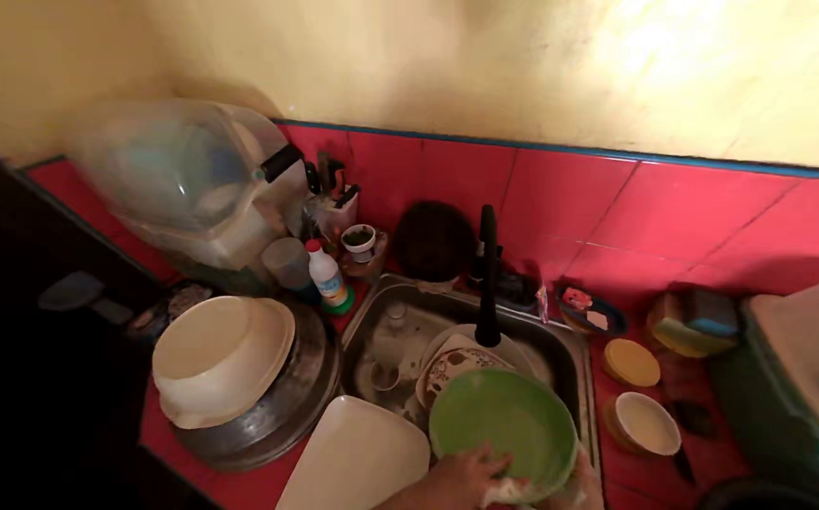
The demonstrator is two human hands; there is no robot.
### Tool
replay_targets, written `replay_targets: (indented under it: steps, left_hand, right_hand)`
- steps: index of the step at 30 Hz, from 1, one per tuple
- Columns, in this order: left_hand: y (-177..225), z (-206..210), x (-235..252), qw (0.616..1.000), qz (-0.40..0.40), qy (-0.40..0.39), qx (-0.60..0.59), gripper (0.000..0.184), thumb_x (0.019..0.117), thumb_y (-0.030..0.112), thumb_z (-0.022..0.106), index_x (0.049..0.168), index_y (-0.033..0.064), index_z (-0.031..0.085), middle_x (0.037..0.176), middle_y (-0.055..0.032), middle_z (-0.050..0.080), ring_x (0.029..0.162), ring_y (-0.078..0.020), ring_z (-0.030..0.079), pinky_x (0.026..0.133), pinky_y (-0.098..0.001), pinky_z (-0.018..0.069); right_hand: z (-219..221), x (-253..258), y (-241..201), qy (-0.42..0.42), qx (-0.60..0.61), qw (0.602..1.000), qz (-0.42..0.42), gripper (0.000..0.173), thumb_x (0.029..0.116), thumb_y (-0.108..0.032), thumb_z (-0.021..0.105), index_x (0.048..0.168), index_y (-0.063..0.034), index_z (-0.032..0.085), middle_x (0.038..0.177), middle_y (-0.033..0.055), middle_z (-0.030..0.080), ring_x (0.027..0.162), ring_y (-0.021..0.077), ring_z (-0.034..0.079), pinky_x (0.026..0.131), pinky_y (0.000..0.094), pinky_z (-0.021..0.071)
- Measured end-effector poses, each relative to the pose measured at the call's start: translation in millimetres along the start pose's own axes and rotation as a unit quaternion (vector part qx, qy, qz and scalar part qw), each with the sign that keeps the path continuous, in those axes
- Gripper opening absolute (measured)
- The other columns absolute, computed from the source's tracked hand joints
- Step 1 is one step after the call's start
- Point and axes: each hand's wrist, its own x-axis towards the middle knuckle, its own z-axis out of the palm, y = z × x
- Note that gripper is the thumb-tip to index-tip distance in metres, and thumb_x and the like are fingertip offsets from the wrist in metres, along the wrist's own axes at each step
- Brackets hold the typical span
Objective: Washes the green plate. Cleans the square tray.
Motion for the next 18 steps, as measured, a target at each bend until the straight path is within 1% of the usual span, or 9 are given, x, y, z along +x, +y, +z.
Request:
replay_targets:
  steps: [1,3,5,7,10,12,13,16,18]
  left_hand:
    - [-13.2,4.2,7.8,1.000,-0.002,-0.020,0.015,0.068,0.0853,-0.007,0.072,0.148,0.0140,0.055,0.162,-0.0113,0.039,0.148,-0.0435,0.036,0.107,-0.0637,0.0446]
    - [-34.5,7.2,24.2,0.997,-0.004,-0.064,0.050,0.075,0.0821,-0.011,0.072,0.150,0.0158,0.053,0.164,-0.0109,0.036,0.149,-0.0446,0.032,0.109,-0.0643,0.0419]
    - [-54.9,12.6,36.9,0.993,0.009,-0.082,0.089,0.068,0.0853,-0.011,0.068,0.147,0.0142,0.056,0.162,-0.0123,0.038,0.148,-0.0460,0.033,0.109,-0.0642,0.0412]
    - [-70.4,17.1,46.1,0.989,0.009,-0.098,0.108,0.054,0.0927,-0.009,0.060,0.144,0.0100,0.058,0.163,-0.0122,0.038,0.149,-0.0460,0.031,0.111,-0.0651,0.0367]
    - [-82.3,22.2,54.3,0.988,-0.001,-0.092,0.126,0.051,0.0949,-0.008,0.057,0.141,0.0124,0.060,0.161,-0.0111,0.041,0.148,-0.0451,0.033,0.111,-0.0680,0.0351]
    - [-87.5,27.2,56.7,0.987,-0.015,-0.083,0.136,0.048,0.0965,-0.005,0.057,0.141,0.0120,0.060,0.160,-0.0135,0.041,0.146,-0.0459,0.036,0.108,-0.0694,0.0365]
    - [-89.6,29.8,56.1,0.987,-0.028,-0.077,0.138,0.046,0.0975,-0.004,0.056,0.140,0.0108,0.061,0.160,-0.0145,0.041,0.145,-0.0465,0.037,0.107,-0.0700,0.0370]
    - [-86.3,32.1,47.4,0.987,-0.084,-0.071,0.118,0.042,0.1001,-0.001,0.054,0.141,0.0091,0.059,0.160,-0.0185,0.039,0.146,-0.0485,0.034,0.110,-0.0722,0.0333]
    - [-77.5,29.0,36.8,0.987,-0.116,-0.057,0.092,0.043,0.0993,0.001,0.056,0.141,0.0097,0.058,0.157,-0.0215,0.042,0.146,-0.0490,0.033,0.112,-0.0731,0.0294]
  right_hand:
    - [-11.8,8.9,1.8,-0.021,0.020,1.000,0.006,0.057,0.1040,-0.058,0.020,0.120,-0.0176,0.058,0.101,0.0027,0.074,0.094,0.0170,0.072,0.077,0.0438,0.0624]
    - [-25.1,20.9,1.1,-0.004,0.023,0.999,0.024,0.049,0.1033,-0.054,0.029,0.118,-0.0173,0.059,0.100,0.0037,0.074,0.094,0.0176,0.073,0.076,0.0437,0.0627]
    - [-32.9,28.3,-0.2,0.069,-0.048,0.996,0.030,0.036,0.1071,-0.038,0.029,0.117,-0.0150,0.056,0.095,0.0022,0.070,0.086,0.0125,0.071,0.069,0.0353,0.0617]
    - [-36.4,33.4,4.0,0.132,-0.126,0.983,0.032,0.030,0.1087,-0.030,0.033,0.126,-0.0113,0.050,0.099,0.0038,0.065,0.084,0.0098,0.067,0.067,0.0301,0.0578]
    - [-44.6,47.6,17.5,0.168,-0.200,0.965,0.036,0.034,0.1094,-0.026,0.033,0.137,-0.0085,0.043,0.109,0.0084,0.061,0.090,0.0126,0.064,0.071,0.0334,0.0562]
    - [-50.4,54.4,20.3,0.189,-0.246,0.950,0.046,0.043,0.1097,-0.027,0.036,0.148,-0.0069,0.038,0.129,0.0172,0.056,0.106,0.0230,0.059,0.083,0.0453,0.0529]
    - [-52.5,58.0,21.8,0.198,-0.266,0.942,0.045,0.044,0.1095,-0.028,0.037,0.148,-0.0062,0.039,0.131,0.0190,0.055,0.106,0.0257,0.058,0.082,0.0480,0.0518]
    - [-56.1,66.3,24.7,0.189,-0.277,0.942,0.030,0.041,0.1082,-0.024,0.039,0.145,-0.0043,0.040,0.126,0.0179,0.056,0.104,0.0239,0.059,0.082,0.0464,0.0530]
    - [-55.5,65.7,22.3,0.173,-0.275,0.945,0.030,0.042,0.1085,-0.023,0.038,0.146,-0.0022,0.039,0.130,0.0192,0.055,0.108,0.0244,0.059,0.087,0.0468,0.0526]
